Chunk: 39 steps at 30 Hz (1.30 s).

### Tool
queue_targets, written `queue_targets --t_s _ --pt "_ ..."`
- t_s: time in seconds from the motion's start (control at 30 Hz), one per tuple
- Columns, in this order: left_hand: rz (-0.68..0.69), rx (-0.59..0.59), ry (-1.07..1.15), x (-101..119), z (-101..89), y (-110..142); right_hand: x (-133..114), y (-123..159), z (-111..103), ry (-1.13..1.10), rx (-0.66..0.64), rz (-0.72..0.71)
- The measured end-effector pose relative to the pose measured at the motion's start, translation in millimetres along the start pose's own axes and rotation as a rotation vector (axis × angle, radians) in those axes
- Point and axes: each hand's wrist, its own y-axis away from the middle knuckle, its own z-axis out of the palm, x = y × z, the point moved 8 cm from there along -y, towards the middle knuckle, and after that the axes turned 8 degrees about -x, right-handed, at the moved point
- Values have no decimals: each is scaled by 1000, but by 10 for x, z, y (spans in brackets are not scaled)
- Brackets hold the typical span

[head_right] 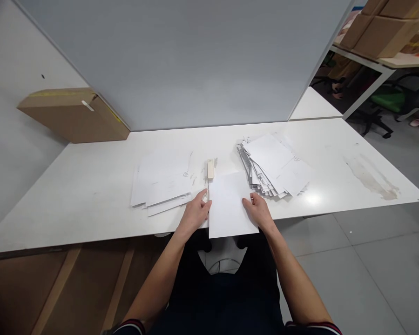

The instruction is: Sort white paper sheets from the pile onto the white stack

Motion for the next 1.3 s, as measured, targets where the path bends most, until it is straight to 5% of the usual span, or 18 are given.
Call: queue_targets --t_s 0.27,0.57,1.03,1.3 --pt "186 242 -558 330 -113 -194 11 -11 5 -32 9 19" --pt "355 151 -637 277 11 -464 13 -12 15 -24 7 33" --pt "238 128 -1034 363 147 -432 -57 30 21 -100 -13 75" --pt "340 347 -944 244 -160 -78 -150 359 -241 -383 -136 129"
